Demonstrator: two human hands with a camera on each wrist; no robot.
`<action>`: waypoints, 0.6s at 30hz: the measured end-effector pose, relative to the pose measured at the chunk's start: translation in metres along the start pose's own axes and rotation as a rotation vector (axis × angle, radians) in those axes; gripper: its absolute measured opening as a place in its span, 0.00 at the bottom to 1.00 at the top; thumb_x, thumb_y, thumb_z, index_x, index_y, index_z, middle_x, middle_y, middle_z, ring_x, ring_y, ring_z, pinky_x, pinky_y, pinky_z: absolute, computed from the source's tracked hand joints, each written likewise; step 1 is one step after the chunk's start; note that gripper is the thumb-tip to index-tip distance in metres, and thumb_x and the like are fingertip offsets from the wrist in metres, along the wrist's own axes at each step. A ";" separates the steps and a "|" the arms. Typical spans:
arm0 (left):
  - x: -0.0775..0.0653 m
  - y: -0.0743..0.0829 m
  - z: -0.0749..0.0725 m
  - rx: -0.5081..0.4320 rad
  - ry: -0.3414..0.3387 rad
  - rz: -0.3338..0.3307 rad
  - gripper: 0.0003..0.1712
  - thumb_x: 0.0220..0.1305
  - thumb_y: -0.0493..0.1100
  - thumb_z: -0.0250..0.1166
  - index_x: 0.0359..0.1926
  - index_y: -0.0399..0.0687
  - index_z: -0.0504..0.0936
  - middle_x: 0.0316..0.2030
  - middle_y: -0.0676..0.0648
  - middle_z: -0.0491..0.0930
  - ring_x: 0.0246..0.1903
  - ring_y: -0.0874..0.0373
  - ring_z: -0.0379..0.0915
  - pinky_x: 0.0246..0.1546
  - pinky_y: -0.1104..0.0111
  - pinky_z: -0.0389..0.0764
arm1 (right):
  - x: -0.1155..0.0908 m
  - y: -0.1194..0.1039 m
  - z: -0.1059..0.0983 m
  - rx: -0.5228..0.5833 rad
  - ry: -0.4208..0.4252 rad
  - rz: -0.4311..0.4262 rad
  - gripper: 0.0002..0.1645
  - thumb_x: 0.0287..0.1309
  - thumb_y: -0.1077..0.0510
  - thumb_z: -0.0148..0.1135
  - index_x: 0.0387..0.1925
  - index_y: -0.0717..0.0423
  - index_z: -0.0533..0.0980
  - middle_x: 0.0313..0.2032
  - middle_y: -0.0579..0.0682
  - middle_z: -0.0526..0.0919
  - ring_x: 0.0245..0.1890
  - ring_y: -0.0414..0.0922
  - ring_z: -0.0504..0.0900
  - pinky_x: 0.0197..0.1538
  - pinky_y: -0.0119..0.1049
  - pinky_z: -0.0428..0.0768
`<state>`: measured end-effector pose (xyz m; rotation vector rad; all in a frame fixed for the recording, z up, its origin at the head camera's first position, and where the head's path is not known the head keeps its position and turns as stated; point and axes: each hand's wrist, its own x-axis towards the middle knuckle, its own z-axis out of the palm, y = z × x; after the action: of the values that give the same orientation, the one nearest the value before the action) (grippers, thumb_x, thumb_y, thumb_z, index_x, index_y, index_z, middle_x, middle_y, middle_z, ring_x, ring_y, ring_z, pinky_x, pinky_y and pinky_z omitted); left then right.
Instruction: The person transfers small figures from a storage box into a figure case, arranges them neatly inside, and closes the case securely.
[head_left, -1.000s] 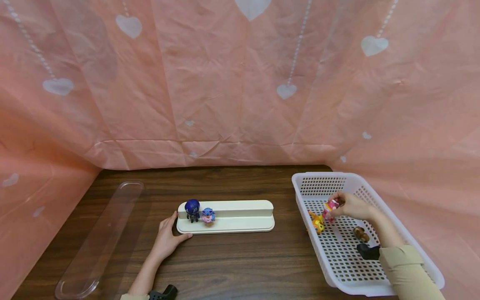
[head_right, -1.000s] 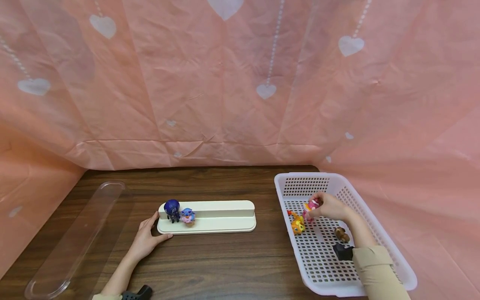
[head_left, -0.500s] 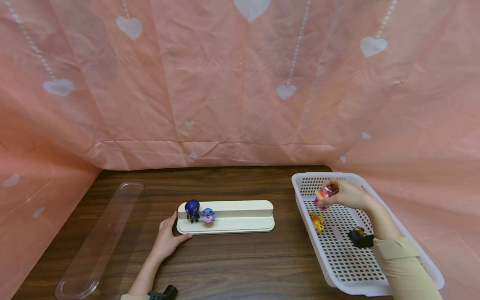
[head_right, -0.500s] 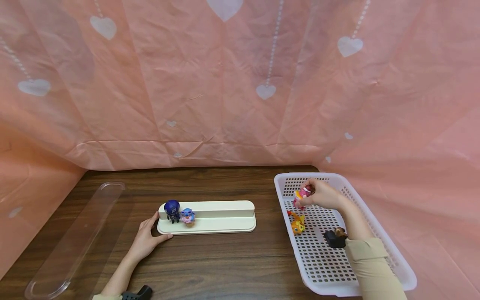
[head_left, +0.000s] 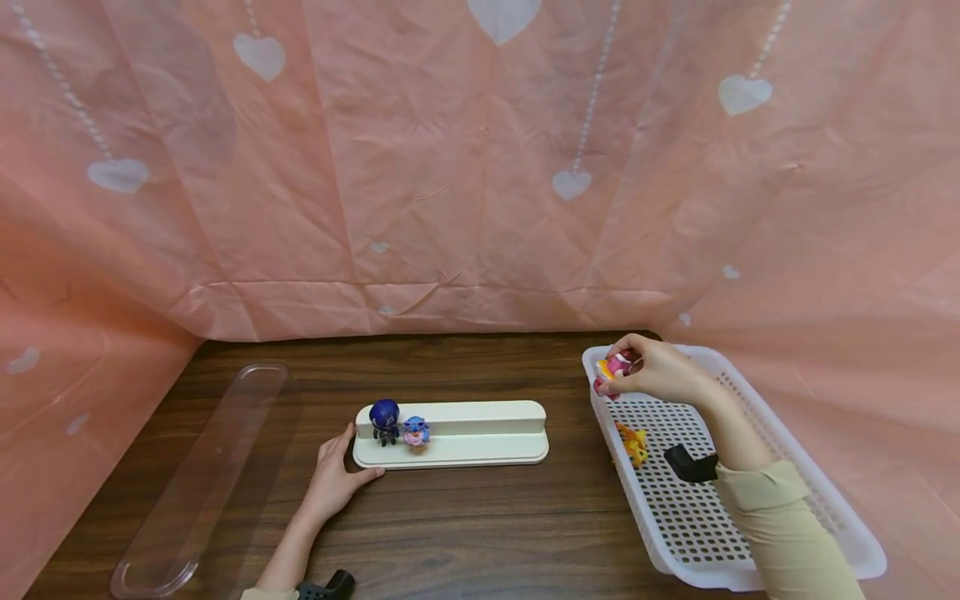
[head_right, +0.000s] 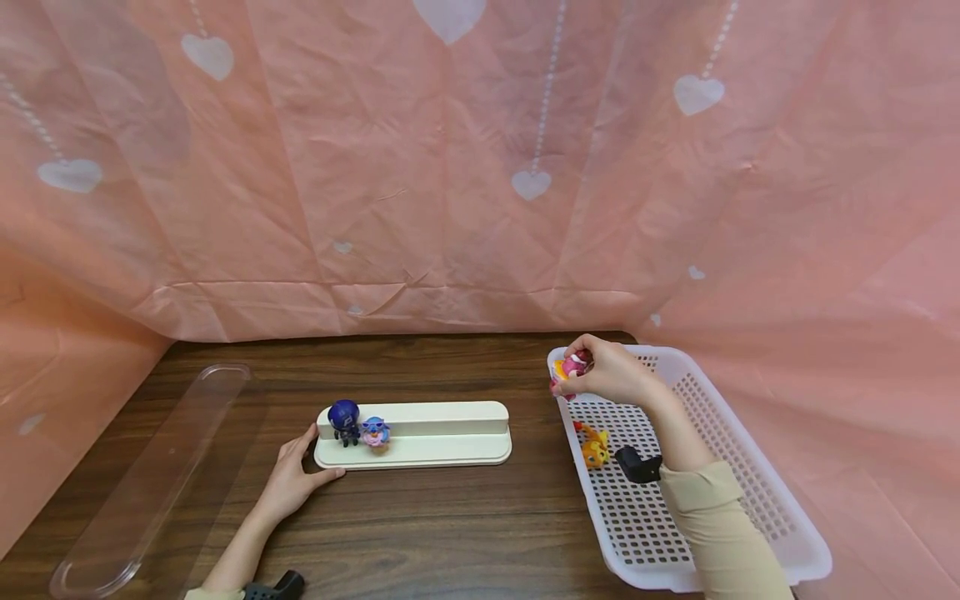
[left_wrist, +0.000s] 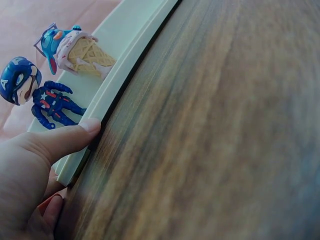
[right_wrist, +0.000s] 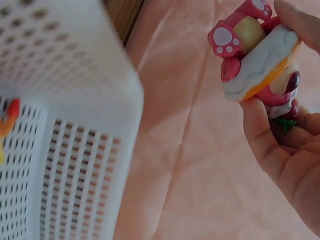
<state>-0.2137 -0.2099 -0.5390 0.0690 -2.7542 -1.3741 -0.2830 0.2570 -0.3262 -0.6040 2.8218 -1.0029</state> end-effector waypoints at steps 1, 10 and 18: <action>0.000 0.000 0.000 0.001 0.003 0.002 0.59 0.52 0.47 0.77 0.73 0.26 0.51 0.69 0.25 0.56 0.67 0.35 0.47 0.65 0.41 0.57 | 0.002 -0.003 0.001 -0.003 0.003 -0.002 0.31 0.44 0.51 0.80 0.43 0.63 0.73 0.31 0.50 0.81 0.30 0.41 0.81 0.34 0.31 0.77; -0.001 0.000 0.000 0.015 0.012 0.019 0.59 0.51 0.46 0.77 0.72 0.25 0.52 0.68 0.25 0.57 0.67 0.34 0.49 0.65 0.41 0.58 | 0.016 -0.024 0.019 -0.069 0.009 -0.008 0.31 0.43 0.46 0.79 0.44 0.59 0.75 0.35 0.50 0.82 0.32 0.42 0.79 0.38 0.36 0.76; -0.001 0.000 -0.002 0.017 0.009 0.011 0.59 0.51 0.48 0.77 0.72 0.25 0.51 0.68 0.24 0.57 0.67 0.34 0.49 0.64 0.41 0.58 | 0.030 -0.040 0.036 0.017 -0.067 -0.041 0.30 0.43 0.52 0.80 0.43 0.61 0.73 0.34 0.50 0.83 0.29 0.41 0.83 0.37 0.36 0.79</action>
<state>-0.2126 -0.2110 -0.5381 0.0608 -2.7549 -1.3443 -0.2899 0.1957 -0.3276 -0.6825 2.7508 -0.9925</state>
